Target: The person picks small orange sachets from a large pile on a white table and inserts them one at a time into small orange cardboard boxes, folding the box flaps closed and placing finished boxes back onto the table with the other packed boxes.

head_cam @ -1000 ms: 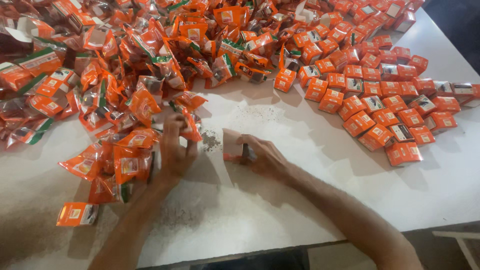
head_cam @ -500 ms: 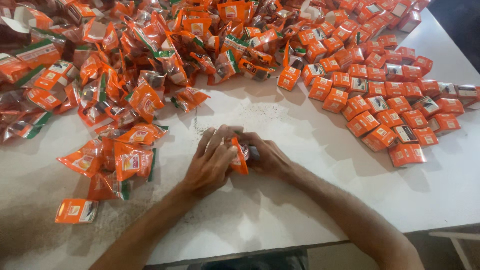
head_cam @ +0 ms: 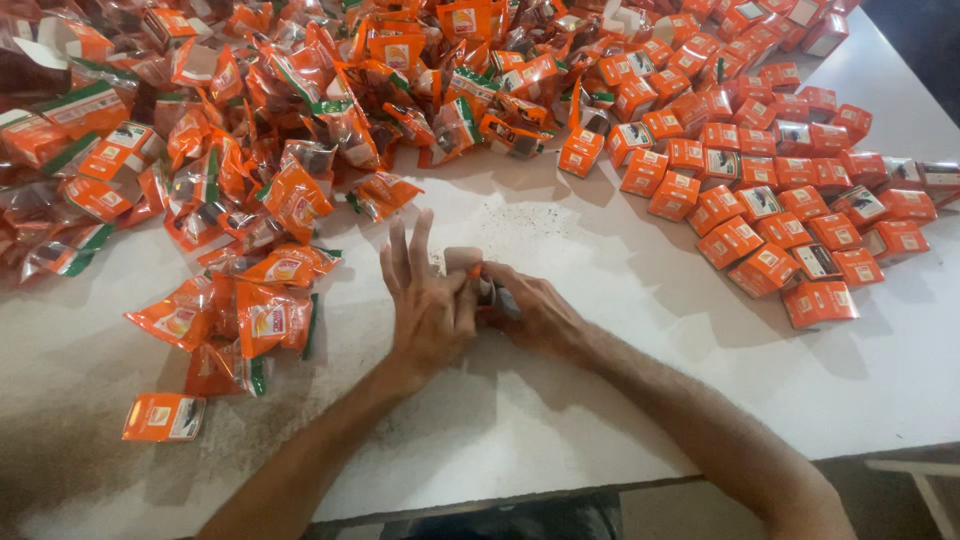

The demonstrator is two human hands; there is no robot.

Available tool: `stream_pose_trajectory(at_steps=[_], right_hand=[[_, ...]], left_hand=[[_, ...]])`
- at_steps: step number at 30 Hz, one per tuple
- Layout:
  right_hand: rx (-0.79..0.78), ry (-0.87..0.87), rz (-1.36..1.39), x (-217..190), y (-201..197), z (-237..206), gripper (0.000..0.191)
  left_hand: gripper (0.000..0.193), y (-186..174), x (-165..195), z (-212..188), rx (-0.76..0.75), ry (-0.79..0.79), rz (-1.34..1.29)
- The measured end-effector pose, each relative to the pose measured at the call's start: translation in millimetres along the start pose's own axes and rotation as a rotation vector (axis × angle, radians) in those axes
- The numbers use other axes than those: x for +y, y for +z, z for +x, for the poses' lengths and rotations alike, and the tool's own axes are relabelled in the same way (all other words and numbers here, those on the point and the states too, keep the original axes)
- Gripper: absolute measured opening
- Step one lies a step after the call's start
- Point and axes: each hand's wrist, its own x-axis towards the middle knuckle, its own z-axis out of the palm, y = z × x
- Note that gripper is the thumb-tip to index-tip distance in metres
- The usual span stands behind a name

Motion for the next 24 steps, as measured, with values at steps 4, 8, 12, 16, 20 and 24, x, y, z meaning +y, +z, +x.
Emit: stream_pose_trajectory(at_steps=[4, 8, 12, 16, 20, 24], right_hand=[[0.020, -0.073, 0.006, 4.2, 3.3, -3.2, 0.069], [0.091, -0.144, -0.006, 13.3, 11.0, -4.6, 0.071], [0.039, 0.019, 0.030, 17.2, 14.5, -6.0, 0.070], [0.068, -0.151, -0.001, 8.0, 9.5, -4.1, 0.061], [0.058, -0.183, -0.066, -7.1, 4.4, 1.9, 0.058], [0.029, -0.195, -0.105, -14.5, 1.7, 4.1, 0.057]], left_hand=[[0.020, 3.3, -0.6, 3.9, 0.023, -0.129, -0.166], [0.049, 9.8, -9.5, 0.8, -0.162, -0.783, -0.647], [0.012, 21.3, -26.9, 1.2, -0.162, -0.558, -0.772], [0.013, 32.9, -33.7, -6.0, -0.169, -0.535, -0.643], [0.016, 27.9, -47.3, -8.2, -0.296, -0.600, -0.845], [0.018, 13.7, -67.9, -9.9, -0.387, -0.819, -1.333]])
